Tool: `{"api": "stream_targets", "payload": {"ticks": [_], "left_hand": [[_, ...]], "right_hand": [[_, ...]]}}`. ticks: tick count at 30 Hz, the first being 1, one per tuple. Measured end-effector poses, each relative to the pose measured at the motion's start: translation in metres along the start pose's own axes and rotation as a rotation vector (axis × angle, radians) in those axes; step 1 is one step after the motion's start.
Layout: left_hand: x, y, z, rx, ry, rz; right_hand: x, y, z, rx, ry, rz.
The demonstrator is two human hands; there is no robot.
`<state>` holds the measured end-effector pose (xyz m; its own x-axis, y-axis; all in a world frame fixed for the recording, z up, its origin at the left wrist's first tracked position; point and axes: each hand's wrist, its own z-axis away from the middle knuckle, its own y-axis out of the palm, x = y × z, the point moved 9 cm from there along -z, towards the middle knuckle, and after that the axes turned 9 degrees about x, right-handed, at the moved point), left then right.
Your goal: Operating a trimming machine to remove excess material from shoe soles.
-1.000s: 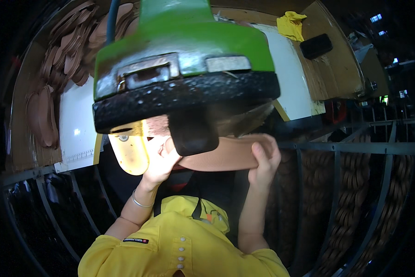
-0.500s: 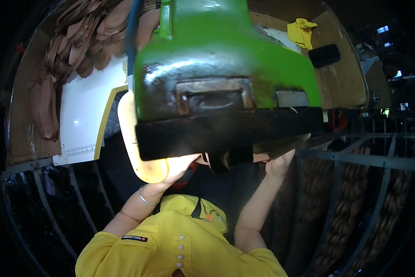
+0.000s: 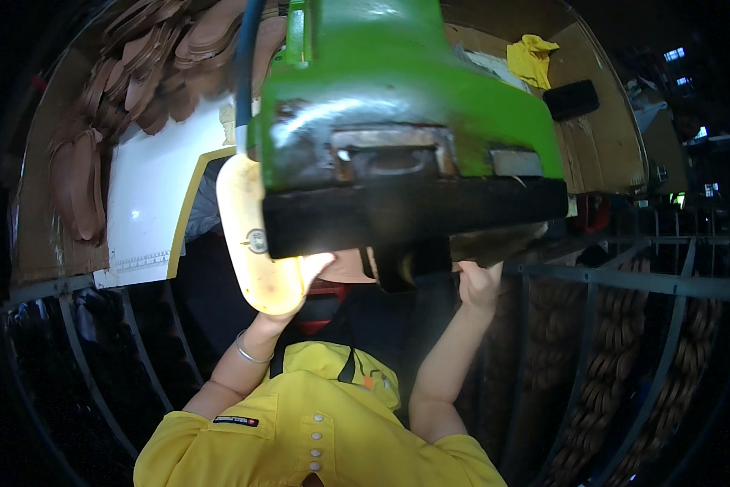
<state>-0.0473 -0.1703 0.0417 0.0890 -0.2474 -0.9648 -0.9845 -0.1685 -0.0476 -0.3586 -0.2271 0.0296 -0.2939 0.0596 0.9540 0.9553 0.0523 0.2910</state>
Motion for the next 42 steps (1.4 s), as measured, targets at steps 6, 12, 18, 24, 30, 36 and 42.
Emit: {"api": "stream_targets", "payload": {"ticks": [6, 12, 18, 24, 30, 36, 42], "left_hand": [[-0.003, 0.032, -0.014, 0.020, 0.136, 0.113], [0.018, 0.013, -0.001, 0.022, 0.049, 0.216], [-0.001, -0.010, -0.013, 0.076, -0.296, 0.847], [0.003, -0.060, -0.022, 0.103, -0.221, 0.568], [0.020, -0.100, -0.011, 0.045, -0.288, 0.494], [0.047, -0.124, 0.046, 0.055, -0.361, 0.379], [-0.009, -0.081, 0.053, -0.007, -0.259, -0.280]], "right_hand": [[-0.010, -0.048, 0.018, -0.076, 0.009, -0.053], [0.001, -0.017, -0.003, 0.061, 0.001, -0.156], [-0.023, 0.025, -0.010, 0.398, -0.112, -0.290], [-0.060, 0.066, -0.002, 0.188, 0.060, -0.482], [-0.057, 0.097, 0.023, 0.275, -0.126, 0.594], [-0.059, 0.139, 0.022, 0.426, 0.044, 0.379], [-0.028, 0.148, 0.013, 0.423, -0.180, 0.498]]}}
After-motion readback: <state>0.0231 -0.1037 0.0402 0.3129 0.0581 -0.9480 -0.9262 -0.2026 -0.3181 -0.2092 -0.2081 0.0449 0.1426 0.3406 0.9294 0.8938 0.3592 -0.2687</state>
